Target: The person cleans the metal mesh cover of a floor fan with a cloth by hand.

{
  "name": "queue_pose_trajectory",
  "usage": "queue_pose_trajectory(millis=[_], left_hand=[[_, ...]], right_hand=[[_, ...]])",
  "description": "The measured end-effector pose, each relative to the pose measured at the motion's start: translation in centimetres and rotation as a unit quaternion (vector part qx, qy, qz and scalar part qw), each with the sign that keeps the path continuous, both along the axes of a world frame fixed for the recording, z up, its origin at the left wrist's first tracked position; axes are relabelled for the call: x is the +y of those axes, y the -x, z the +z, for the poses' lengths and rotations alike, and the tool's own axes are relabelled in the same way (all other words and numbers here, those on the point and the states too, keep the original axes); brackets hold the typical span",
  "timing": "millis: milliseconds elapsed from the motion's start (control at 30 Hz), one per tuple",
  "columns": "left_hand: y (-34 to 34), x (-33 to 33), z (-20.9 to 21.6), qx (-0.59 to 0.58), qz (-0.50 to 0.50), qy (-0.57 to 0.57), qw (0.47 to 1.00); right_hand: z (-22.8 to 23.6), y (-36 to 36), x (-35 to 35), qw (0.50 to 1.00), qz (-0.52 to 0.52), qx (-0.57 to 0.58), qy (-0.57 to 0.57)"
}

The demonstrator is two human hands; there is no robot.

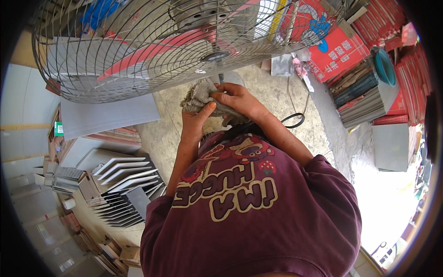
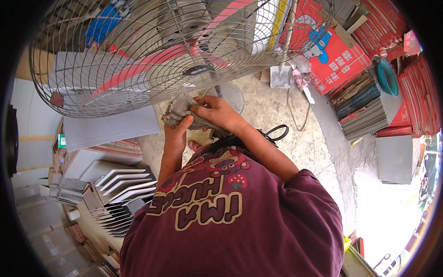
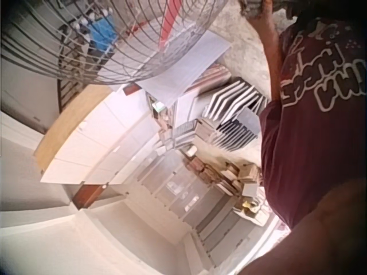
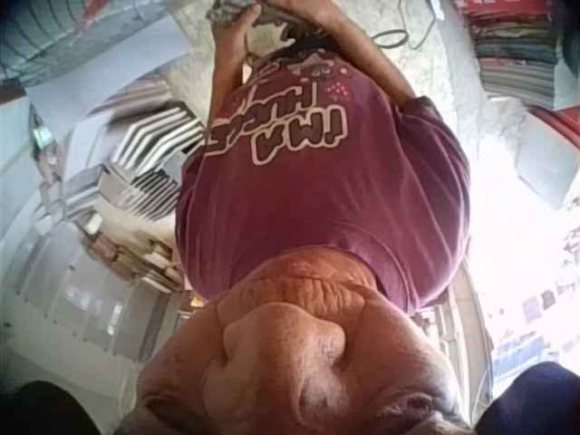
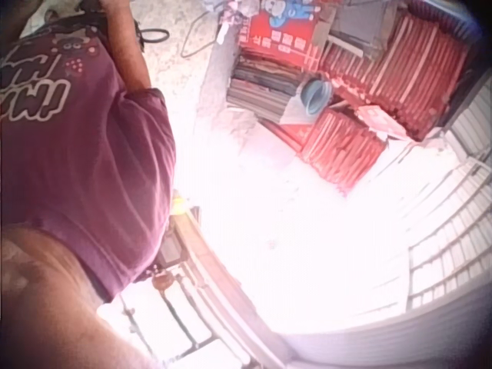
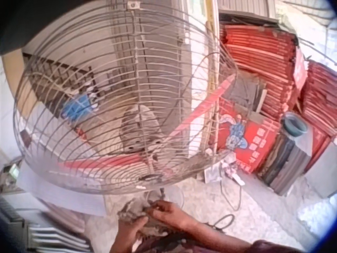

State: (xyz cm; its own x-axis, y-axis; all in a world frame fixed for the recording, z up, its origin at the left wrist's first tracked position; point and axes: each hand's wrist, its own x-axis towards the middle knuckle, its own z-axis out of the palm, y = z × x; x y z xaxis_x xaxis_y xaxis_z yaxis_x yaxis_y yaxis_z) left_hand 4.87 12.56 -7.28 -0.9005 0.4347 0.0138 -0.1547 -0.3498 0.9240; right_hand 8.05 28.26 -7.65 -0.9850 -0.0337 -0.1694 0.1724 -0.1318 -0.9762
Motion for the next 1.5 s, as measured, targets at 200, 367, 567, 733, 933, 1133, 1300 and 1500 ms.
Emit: queue_pose_trajectory(millis=[200,367,567,733,933,1133,1300,1500], left_hand=[[0.2,-0.2,-0.2,-0.048,0.024,-0.021,0.998],[0.7,0.3,-0.6,-0.087,0.061,-0.056,0.993],[0.9,0.8,-1.3,-0.137,0.052,-0.058,0.987],[0.7,1.1,-1.0,-0.099,0.013,-0.031,0.995],[0.9,1.9,-0.7,0.024,-0.035,0.028,0.999],[-0.2,2.4,-0.8,0.003,-0.084,0.083,0.993],[-0.5,2.6,-1.0,-0.019,-0.102,0.097,0.99],[-0.5,2.7,-1.5,-0.039,-0.109,0.099,0.988]], right_hand=[[-1.1,0.1,-0.6,0.998,-0.041,0.045,-0.028],[1.1,-0.7,-1.4,0.965,-0.084,0.197,-0.15],[0.6,-0.9,-1.0,0.914,-0.055,0.224,-0.335],[0.4,-0.6,0.2,0.922,-0.084,0.213,-0.312],[0.5,0.5,2.5,0.891,-0.26,0.283,-0.243],[-1.4,2.1,5.3,0.899,-0.398,0.18,0.037],[-4.6,2.0,6.5,0.868,-0.423,0.003,0.259],[-5.4,1.3,7.3,0.822,-0.449,-0.058,0.345]])
